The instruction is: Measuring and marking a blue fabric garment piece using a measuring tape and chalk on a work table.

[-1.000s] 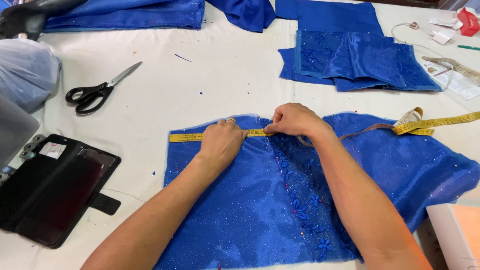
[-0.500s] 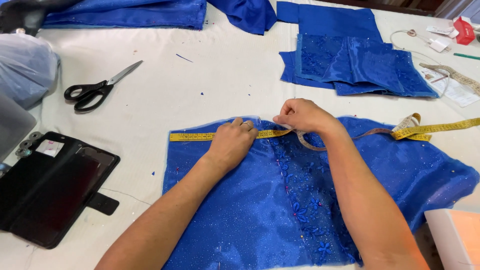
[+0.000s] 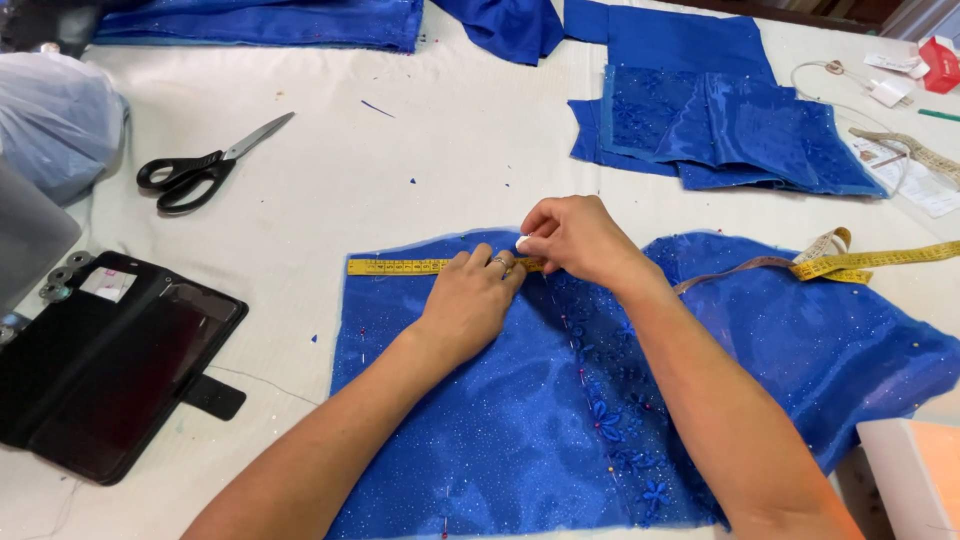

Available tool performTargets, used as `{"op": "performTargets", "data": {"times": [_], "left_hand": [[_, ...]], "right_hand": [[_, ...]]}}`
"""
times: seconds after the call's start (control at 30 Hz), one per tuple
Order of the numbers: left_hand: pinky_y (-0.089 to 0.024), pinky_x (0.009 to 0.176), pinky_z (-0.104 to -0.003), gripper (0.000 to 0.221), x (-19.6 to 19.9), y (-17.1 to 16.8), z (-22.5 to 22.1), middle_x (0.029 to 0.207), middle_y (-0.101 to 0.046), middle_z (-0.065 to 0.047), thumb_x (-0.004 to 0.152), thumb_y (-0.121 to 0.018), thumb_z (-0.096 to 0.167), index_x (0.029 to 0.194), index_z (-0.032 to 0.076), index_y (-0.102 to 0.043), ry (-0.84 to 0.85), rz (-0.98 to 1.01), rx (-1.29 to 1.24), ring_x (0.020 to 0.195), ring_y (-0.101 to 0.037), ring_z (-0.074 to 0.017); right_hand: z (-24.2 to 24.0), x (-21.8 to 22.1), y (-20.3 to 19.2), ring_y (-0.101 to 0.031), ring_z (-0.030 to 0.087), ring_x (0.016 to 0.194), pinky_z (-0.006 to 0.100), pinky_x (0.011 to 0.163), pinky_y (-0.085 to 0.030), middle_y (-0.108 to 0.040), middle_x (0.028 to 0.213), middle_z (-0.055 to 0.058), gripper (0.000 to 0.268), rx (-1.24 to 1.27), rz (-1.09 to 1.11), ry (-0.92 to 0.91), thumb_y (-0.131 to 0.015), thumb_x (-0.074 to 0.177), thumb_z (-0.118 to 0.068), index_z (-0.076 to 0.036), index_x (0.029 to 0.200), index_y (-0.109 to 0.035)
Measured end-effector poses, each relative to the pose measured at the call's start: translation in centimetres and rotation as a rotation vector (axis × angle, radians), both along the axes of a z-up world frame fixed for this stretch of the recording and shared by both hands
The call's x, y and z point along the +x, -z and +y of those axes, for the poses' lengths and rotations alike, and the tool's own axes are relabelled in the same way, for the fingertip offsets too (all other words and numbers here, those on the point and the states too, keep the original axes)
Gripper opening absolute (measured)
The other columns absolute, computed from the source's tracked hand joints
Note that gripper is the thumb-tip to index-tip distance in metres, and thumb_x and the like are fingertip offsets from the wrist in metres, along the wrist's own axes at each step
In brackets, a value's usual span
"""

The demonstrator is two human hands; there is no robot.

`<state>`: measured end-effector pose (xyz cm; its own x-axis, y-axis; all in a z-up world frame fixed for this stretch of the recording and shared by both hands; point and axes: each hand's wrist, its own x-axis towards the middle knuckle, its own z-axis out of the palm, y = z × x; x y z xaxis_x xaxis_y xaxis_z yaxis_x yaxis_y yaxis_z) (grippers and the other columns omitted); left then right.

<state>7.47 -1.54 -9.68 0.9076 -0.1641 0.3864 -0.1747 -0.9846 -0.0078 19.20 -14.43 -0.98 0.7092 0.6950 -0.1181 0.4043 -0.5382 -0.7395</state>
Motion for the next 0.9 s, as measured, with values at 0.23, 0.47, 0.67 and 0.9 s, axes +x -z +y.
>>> {"op": "performTargets", "data": {"times": [0.23, 0.47, 0.67, 0.9], "left_hand": [[-0.043, 0.079, -0.036, 0.036, -0.3, -0.8, 0.0, 0.111, -0.064, -0.009, 0.098, -0.044, 0.013, 0.125, 0.018, -0.067, -0.005, 0.101, 0.002, 0.097, -0.053, -0.0257], [-0.043, 0.08, -0.036, 0.037, -0.5, -0.9, 0.1, 0.111, -0.063, -0.009, 0.099, -0.041, 0.013, 0.125, 0.017, -0.068, -0.011, 0.12, -0.032, 0.097, -0.052, -0.026], [-0.043, 0.081, -0.038, 0.037, -0.5, -0.8, 0.2, 0.111, -0.062, -0.01, 0.099, -0.042, 0.015, 0.123, 0.017, -0.069, -0.009, 0.107, -0.036, 0.098, -0.052, -0.027], [-0.043, 0.082, -0.038, 0.036, -0.4, -0.2, 0.4, 0.11, -0.061, -0.01, 0.098, -0.042, 0.016, 0.122, 0.017, -0.069, -0.004, 0.088, -0.045, 0.099, -0.051, -0.0278]], "right_hand": [[0.3, 0.4, 0.9, -0.073, 0.017, 0.056, 0.027, 0.056, -0.059, -0.076, 0.078, 0.012, 0.019, -0.119, -0.092, 0.009, -0.067, 0.087, -0.009, -0.005, 0.103, -0.076], [0.6, 0.1, 0.5, -0.068, 0.015, 0.05, 0.025, 0.052, -0.057, -0.076, 0.078, 0.012, 0.02, -0.171, -0.126, 0.037, -0.067, 0.085, -0.011, -0.004, 0.101, -0.075], [0.8, 1.1, 1.9, -0.068, 0.016, 0.048, 0.026, 0.049, -0.057, -0.076, 0.076, 0.011, 0.018, -0.155, -0.159, 0.046, -0.067, 0.084, -0.011, -0.003, 0.098, -0.076], [1.0, 0.2, 1.4, -0.067, 0.016, 0.049, 0.025, 0.05, -0.058, -0.075, 0.078, 0.012, 0.018, -0.156, -0.184, 0.047, -0.065, 0.086, -0.009, -0.001, 0.1, -0.075]]}}
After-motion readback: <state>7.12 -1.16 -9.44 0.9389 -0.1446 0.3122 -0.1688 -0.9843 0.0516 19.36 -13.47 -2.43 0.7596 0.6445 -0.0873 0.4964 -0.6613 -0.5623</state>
